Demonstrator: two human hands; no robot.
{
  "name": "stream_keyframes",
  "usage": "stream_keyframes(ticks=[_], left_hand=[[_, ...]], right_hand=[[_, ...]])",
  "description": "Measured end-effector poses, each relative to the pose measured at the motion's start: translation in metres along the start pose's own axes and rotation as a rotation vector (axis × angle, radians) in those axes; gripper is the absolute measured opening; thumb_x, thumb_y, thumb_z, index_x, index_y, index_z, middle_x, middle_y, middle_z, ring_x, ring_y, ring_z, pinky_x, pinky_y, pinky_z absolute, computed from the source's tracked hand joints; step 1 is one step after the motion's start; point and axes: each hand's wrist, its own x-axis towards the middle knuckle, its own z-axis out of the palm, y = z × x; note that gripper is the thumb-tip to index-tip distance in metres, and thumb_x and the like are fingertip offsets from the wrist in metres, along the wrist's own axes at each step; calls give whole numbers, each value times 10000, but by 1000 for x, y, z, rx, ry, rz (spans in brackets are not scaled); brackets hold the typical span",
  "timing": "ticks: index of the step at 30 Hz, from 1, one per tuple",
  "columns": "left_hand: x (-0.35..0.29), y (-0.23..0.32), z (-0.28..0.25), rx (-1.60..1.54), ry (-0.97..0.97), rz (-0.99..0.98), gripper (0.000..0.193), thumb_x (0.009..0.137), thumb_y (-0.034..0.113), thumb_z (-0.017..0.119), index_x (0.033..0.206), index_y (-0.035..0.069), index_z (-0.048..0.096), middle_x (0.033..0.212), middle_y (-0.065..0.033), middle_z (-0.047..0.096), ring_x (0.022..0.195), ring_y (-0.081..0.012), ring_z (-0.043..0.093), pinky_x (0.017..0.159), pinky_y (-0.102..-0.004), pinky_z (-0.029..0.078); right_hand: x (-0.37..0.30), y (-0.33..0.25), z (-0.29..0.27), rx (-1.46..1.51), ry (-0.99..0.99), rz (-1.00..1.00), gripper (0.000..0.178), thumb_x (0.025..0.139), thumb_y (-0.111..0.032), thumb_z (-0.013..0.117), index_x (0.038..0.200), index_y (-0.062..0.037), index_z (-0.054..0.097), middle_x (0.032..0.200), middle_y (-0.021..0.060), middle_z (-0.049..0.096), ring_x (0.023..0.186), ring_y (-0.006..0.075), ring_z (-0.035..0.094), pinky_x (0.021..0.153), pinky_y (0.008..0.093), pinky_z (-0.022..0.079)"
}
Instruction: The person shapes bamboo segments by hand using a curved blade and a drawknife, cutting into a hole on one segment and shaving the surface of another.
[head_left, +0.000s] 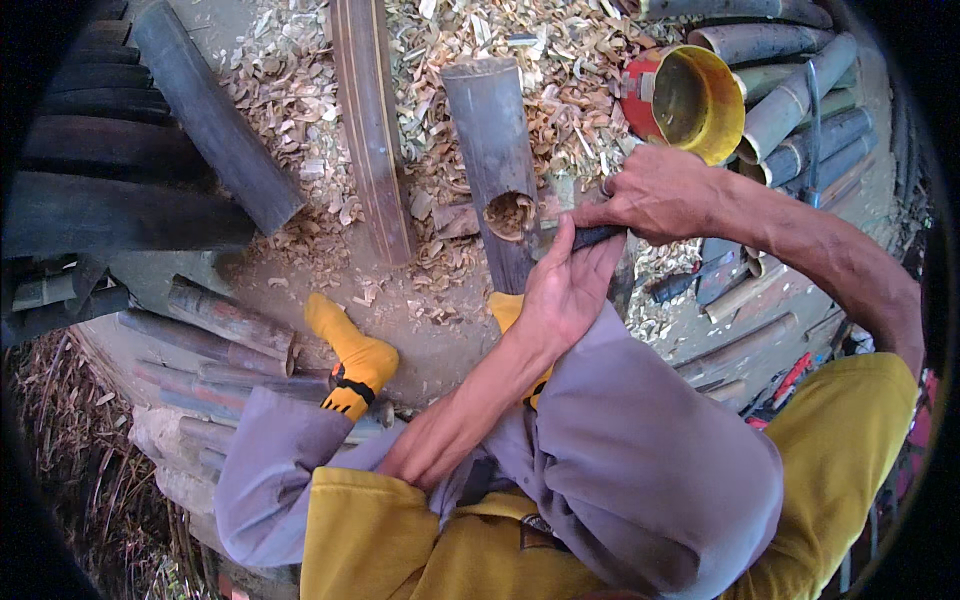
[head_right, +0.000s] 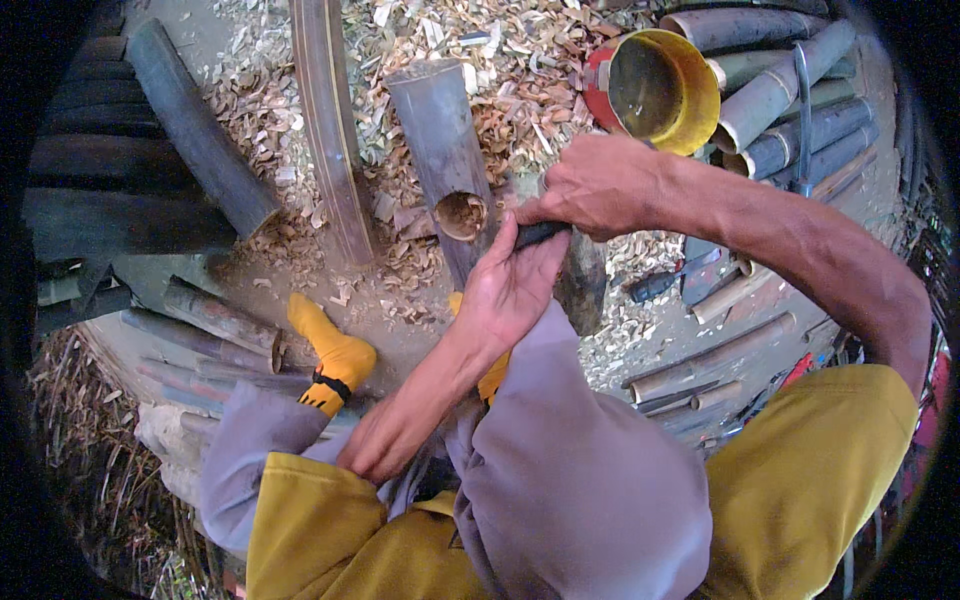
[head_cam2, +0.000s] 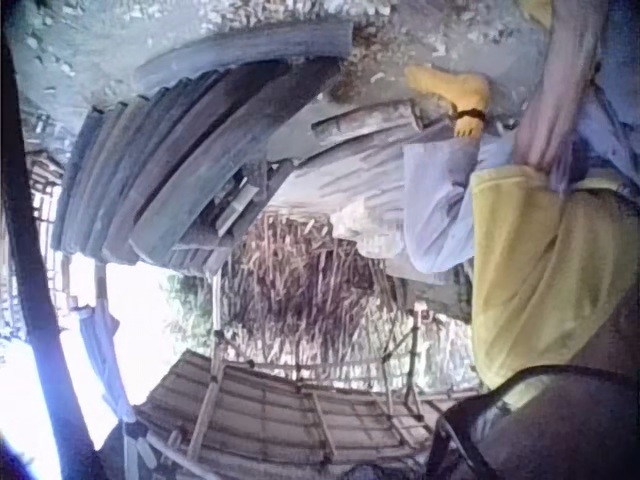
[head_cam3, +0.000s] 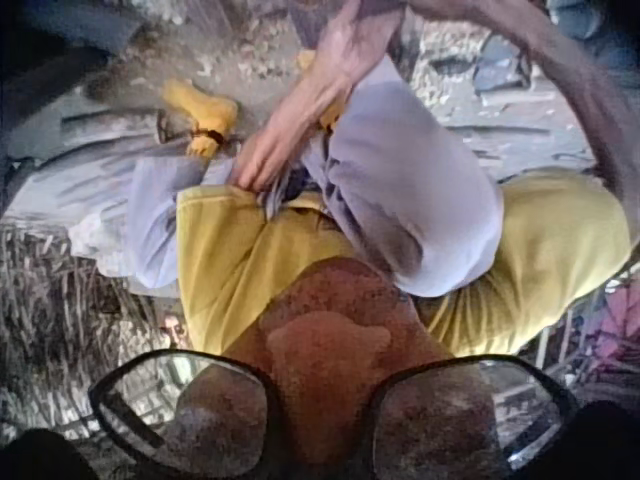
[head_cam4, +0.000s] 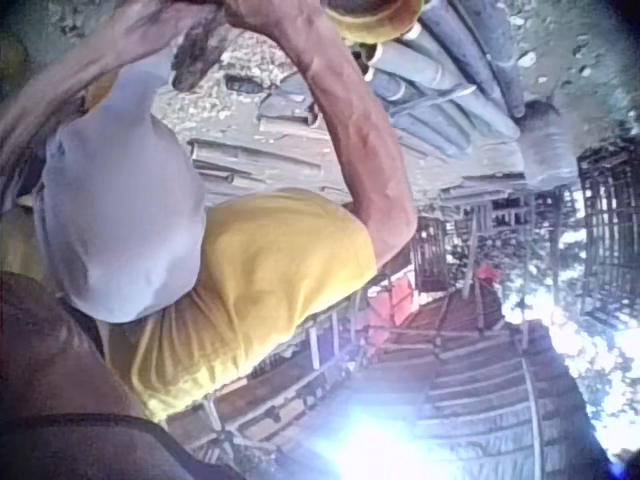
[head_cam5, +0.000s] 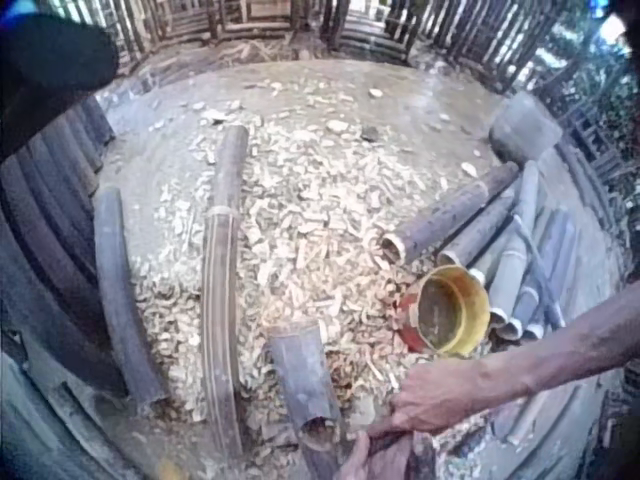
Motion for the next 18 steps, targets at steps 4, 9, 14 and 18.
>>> stream_keyframes(ticks=[4,9,14,18], left_hand=[[-14,15,11,208,188,-79,330,946,259,460,1117,-22,481,1157,-172,531,1138,-271,496,1015,-378,408],[-18,40,6,816,327,-160,278,939,174,412,989,-74,526,998,-180,564,960,-254,577,852,-334,503],[-19,86,0,1318,396,-348,298,929,245,413,1000,-16,538,944,-144,588,839,-225,590,713,-326,534],[-11,49,-6,792,230,-230,297,912,284,505,1060,30,548,1045,-133,588,999,-240,572,887,-357,496]], right_hand=[[0,-5,30,389,20,20,719,634,-98,669,1312,-164,438,804,150,624,681,365,605,628,439,489],[7,-64,94,987,264,244,672,692,-48,611,1327,-95,396,904,229,626,791,370,629,714,422,507],[59,-139,116,1286,678,404,659,738,-89,595,1334,-117,316,813,222,630,726,378,631,644,441,508],[5,-67,81,681,239,304,686,710,-74,598,1346,-114,342,892,176,644,760,325,646,691,408,517]])
